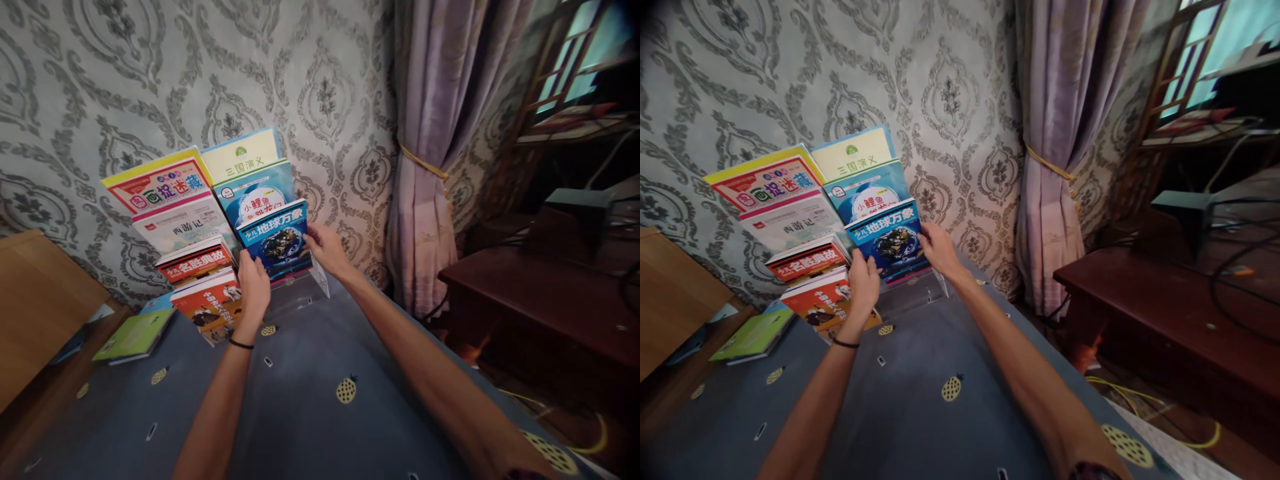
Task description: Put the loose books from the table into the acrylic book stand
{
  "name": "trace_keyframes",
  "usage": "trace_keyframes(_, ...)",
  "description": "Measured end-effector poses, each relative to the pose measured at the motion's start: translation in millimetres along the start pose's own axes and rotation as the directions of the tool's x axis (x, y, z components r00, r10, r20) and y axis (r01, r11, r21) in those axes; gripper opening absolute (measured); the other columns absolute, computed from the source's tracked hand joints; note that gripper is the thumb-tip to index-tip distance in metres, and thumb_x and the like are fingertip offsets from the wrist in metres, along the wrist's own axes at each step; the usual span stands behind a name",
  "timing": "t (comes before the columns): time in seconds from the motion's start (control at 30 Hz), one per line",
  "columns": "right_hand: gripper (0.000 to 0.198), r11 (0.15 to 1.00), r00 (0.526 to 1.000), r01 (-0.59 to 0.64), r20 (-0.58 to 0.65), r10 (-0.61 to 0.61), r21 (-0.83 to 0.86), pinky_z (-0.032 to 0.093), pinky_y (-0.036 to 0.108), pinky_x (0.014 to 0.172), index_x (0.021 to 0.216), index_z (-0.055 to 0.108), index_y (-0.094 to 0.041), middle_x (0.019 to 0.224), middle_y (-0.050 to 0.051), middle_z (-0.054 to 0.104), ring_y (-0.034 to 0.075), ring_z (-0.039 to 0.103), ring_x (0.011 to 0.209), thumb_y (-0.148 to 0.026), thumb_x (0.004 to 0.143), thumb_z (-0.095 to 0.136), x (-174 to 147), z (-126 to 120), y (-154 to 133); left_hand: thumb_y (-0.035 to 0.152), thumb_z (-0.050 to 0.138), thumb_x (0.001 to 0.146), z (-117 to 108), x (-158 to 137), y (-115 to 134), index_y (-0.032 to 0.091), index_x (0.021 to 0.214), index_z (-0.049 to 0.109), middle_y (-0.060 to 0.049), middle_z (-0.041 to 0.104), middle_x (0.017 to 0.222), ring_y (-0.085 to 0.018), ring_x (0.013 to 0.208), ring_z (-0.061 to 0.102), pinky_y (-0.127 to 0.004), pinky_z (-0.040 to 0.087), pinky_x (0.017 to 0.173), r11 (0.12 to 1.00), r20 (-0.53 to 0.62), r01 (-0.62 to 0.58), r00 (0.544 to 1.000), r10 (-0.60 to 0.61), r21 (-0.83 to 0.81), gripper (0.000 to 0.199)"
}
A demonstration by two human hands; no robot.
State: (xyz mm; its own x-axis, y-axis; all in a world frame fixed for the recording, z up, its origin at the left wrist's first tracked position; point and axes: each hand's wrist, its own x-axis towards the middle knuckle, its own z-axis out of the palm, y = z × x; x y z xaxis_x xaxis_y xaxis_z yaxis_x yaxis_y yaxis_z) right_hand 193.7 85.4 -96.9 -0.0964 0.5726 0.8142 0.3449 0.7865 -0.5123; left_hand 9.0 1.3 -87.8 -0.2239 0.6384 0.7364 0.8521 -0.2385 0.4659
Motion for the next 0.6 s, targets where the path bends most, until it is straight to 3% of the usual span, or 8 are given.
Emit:
trace_keyframes(0.2, 0.017, 0.99, 1.0, 0.005, 0.004, -0.004, -0.141, 0.051, 0.041, 0.081, 0.097, 0.063, -0.021, 0.093, 0.008, 0.064, 0.025, 0.06, 0.088, -0.019, 0.086, 0.051, -0.3, -1.9, 7.2, 0.013, 0.04, 0.094, 4.0, -5.2, 3.2, 0.018, 0.098, 0.045, -0.011, 0.057, 0.102, -0.026, 0.102, 0.061, -0.043, 0.051, 0.091, 0.993, 0.039, 0.019, 0.999, -0.024, 0.118, 0.009)
trace_keyframes(0.33, 0.017, 0.984, 0.999, -0.028, 0.032, 0.034, -0.175, 0.05, 0.039, 0.079, 0.095, 0.061, -0.02, 0.094, 0.009, 0.062, 0.025, 0.059, 0.088, -0.015, 0.082, 0.052, -1.4, -0.1, 13.0, 0.009, 0.04, 0.093, 6.3, -8.1, 8.2, 0.014, 0.104, 0.046, -0.017, 0.057, 0.108, -0.029, 0.101, 0.063, -0.043, 0.052, 0.086, 0.977, 0.078, 0.039, 0.995, -0.057, 0.209, 0.013)
trace_keyframes(0.43, 0.025, 0.984, 0.999, -0.04, 0.011, 0.042, -0.176, 0.05, 0.038, 0.08, 0.104, 0.059, -0.02, 0.099, 0.009, 0.063, 0.025, 0.059, 0.089, -0.014, 0.081, 0.052, -3.4, 3.0, 14.3, 0.008, 0.038, 0.094, 8.2, -10.3, 11.4, 0.012, 0.109, 0.046, -0.017, 0.059, 0.106, -0.029, 0.099, 0.066, -0.041, 0.053, 0.083, 0.969, 0.083, 0.047, 0.994, -0.069, 0.243, 0.018)
trace_keyframes(0.53, 0.042, 0.981, 0.999, -0.044, -0.023, 0.04, -0.187, 0.05, 0.039, 0.082, 0.121, 0.054, -0.02, 0.105, 0.01, 0.064, 0.025, 0.06, 0.093, -0.013, 0.079, 0.052, -5.3, 5.6, 13.8, 0.005, 0.036, 0.094, 9.7, -12.2, 13.4, 0.01, 0.122, 0.042, -0.02, 0.061, 0.113, -0.03, 0.109, 0.065, -0.04, 0.053, 0.088, 0.962, 0.063, 0.038, 0.996, -0.057, 0.27, 0.03)
trace_keyframes(0.6, 0.044, 0.975, 0.999, -0.047, -0.02, 0.044, -0.217, 0.05, 0.04, 0.083, 0.123, 0.055, -0.02, 0.105, 0.01, 0.064, 0.026, 0.06, 0.092, -0.013, 0.079, 0.052, -5.7, 6.3, 13.2, 0.006, 0.036, 0.095, 10.5, -13.4, 14.0, 0.009, 0.128, 0.039, -0.021, 0.062, 0.118, -0.03, 0.116, 0.063, -0.04, 0.052, 0.09, 0.948, 0.054, 0.034, 0.997, -0.054, 0.317, 0.034)
